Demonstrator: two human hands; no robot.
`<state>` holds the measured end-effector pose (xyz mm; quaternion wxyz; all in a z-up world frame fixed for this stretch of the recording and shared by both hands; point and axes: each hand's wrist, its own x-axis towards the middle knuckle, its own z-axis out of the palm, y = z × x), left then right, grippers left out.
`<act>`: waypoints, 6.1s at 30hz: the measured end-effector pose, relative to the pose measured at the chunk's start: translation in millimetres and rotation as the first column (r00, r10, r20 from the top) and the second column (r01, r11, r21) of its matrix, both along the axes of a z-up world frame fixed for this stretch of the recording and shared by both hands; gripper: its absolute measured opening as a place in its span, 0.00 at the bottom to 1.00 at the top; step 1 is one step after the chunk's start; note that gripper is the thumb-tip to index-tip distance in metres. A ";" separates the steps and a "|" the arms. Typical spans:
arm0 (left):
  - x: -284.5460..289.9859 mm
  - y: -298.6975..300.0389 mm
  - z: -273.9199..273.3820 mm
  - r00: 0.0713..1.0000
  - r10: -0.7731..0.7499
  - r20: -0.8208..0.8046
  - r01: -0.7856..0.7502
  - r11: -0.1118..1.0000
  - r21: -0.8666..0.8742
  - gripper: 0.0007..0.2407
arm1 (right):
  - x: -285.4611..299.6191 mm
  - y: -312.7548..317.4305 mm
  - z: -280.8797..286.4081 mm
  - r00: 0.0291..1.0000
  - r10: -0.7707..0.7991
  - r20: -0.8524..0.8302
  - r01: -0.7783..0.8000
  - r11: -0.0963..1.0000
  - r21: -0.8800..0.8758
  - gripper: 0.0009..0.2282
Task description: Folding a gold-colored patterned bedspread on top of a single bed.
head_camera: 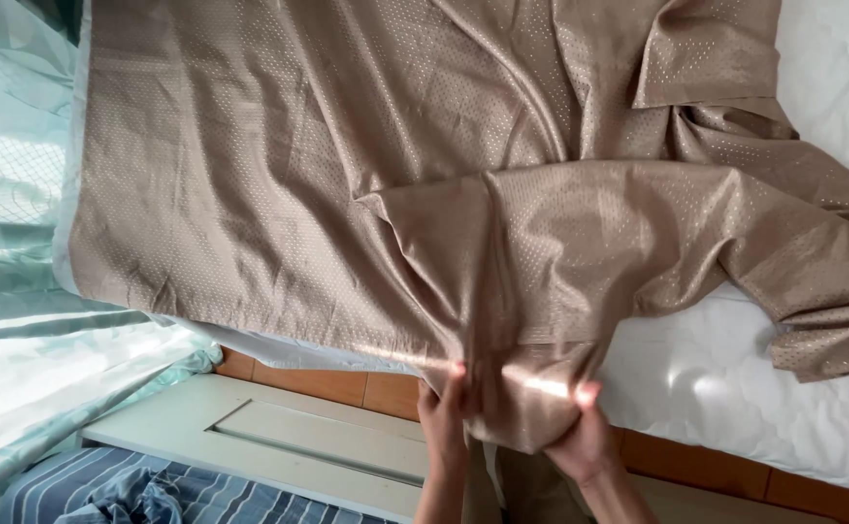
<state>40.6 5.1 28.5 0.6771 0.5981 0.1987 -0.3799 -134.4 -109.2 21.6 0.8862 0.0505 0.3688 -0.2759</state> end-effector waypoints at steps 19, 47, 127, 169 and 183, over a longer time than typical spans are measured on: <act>81.8 -44.6 28.0 0.860 0.389 -0.330 -0.509 0.701 -0.499 0.19 | -60.9 -71.1 47.5 0.917 -0.233 -0.323 0.227 0.972 -0.056 0.22; -143.2 -164.7 -8.2 0.044 -0.772 0.634 0.245 0.624 0.742 0.57 | -76.2 -210.5 -94.4 0.641 -0.283 -0.714 -0.281 0.779 -0.561 0.11; -247.0 -215.3 131.2 0.208 -0.666 0.716 0.732 0.592 0.337 0.05 | -207.7 -308.9 87.2 0.849 -0.386 -0.362 0.293 0.913 -0.284 0.20; -428.4 -290.2 15.7 0.961 -0.257 -0.102 0.175 0.851 -0.495 0.26 | -389.3 -320.9 160.6 0.541 0.045 -0.840 -0.735 -0.461 -0.498 0.19; -459.4 -298.8 9.5 0.986 0.117 0.118 -0.128 0.988 0.086 0.23 | -411.9 -420.1 114.8 0.587 -0.019 -0.810 -0.781 -0.279 -0.559 0.07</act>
